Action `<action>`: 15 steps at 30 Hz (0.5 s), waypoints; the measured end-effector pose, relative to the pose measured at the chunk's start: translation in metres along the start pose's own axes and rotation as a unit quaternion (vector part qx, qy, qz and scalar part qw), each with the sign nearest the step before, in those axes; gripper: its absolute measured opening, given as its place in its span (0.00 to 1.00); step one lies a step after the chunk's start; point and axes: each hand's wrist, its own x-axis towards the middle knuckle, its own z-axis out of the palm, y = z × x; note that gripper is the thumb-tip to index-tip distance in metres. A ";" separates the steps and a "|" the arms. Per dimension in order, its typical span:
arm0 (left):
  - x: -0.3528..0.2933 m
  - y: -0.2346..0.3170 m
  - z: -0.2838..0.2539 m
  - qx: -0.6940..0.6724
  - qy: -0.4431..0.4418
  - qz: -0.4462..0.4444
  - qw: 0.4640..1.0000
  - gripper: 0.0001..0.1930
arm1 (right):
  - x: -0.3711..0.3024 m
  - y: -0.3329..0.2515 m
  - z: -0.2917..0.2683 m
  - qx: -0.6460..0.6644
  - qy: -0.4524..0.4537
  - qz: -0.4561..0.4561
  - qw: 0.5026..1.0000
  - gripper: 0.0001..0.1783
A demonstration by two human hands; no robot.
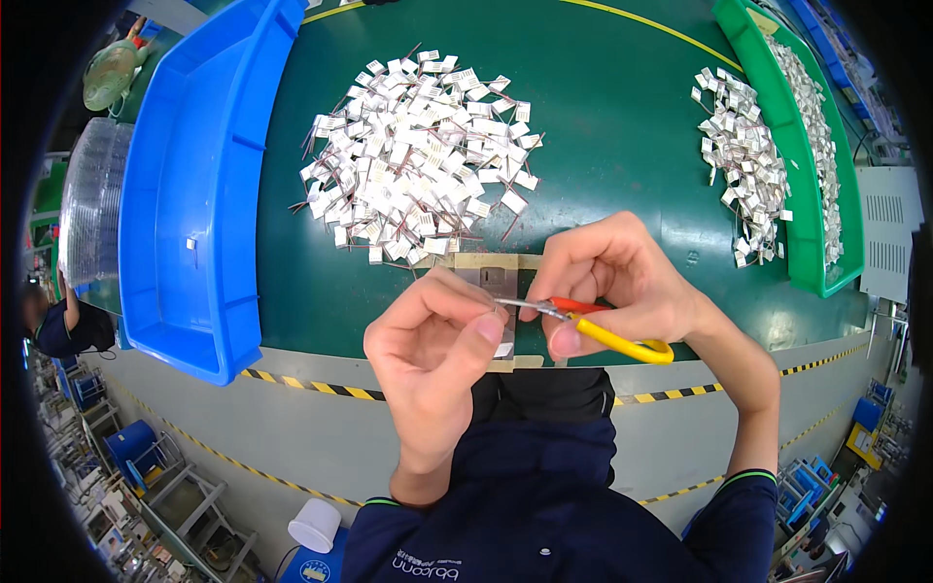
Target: The person trims small wire leads on electronic components with scissors at an assembly station.
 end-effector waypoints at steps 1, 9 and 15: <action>0.000 0.000 0.001 -0.003 0.004 -0.006 1.000 0.04 | 0.000 -0.001 0.001 0.001 0.000 0.001 1.000 0.14; -0.001 0.000 -0.003 0.025 -0.001 -0.010 1.000 0.04 | 0.000 -0.001 0.004 0.020 0.000 0.012 1.000 0.13; -0.001 0.000 -0.003 0.030 -0.002 -0.016 0.999 0.04 | 0.000 -0.005 0.004 -0.001 0.002 0.026 1.000 0.11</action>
